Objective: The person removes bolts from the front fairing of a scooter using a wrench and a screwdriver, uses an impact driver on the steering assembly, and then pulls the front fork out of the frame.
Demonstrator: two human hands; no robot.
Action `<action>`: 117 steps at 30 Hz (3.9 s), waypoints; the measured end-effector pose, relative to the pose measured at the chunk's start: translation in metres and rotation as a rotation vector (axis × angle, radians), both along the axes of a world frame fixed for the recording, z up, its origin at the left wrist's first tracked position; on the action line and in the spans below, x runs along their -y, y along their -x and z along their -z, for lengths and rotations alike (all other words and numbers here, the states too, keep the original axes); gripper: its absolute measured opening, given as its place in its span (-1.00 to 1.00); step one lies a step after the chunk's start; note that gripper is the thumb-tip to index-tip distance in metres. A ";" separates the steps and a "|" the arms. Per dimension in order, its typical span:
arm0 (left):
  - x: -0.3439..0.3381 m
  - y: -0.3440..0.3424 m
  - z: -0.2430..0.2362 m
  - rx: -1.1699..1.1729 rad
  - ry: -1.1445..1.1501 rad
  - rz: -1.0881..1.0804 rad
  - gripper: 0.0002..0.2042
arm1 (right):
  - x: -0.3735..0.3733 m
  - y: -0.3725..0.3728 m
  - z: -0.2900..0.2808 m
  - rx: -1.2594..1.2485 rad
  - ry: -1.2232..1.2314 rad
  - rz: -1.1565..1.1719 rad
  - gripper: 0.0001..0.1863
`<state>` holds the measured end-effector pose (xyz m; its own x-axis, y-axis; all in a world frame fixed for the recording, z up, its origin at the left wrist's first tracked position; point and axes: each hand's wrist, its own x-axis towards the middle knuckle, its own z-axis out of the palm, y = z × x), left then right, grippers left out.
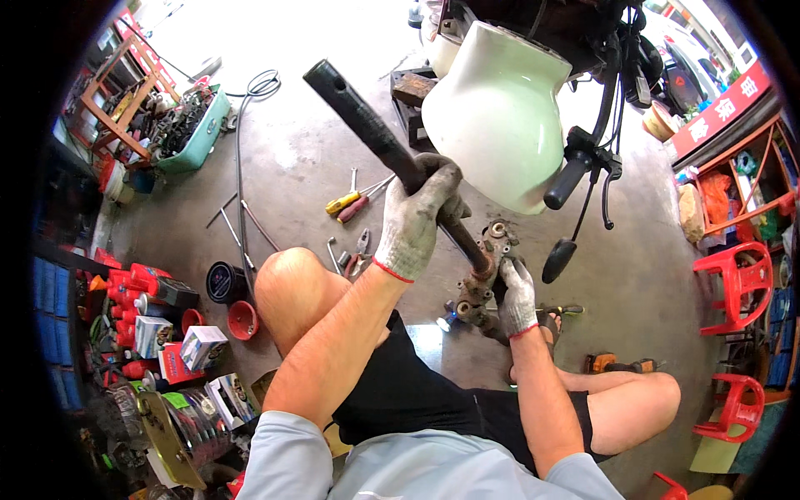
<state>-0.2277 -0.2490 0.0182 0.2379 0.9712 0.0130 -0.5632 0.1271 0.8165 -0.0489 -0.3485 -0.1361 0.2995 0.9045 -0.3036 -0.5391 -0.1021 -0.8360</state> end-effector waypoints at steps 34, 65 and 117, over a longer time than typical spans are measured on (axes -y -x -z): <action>0.023 0.046 -0.043 0.125 -0.110 -0.184 -0.76 | -0.018 0.060 -0.087 0.347 -0.057 -0.093 -0.71; -0.179 0.225 -0.088 -0.452 -0.281 -0.761 -0.83 | -0.094 0.143 0.183 0.350 0.637 -0.804 -0.74; -0.170 0.180 -0.088 -0.475 -0.312 -0.414 -0.84 | -0.185 0.153 -0.074 -0.323 -0.174 -0.594 -0.52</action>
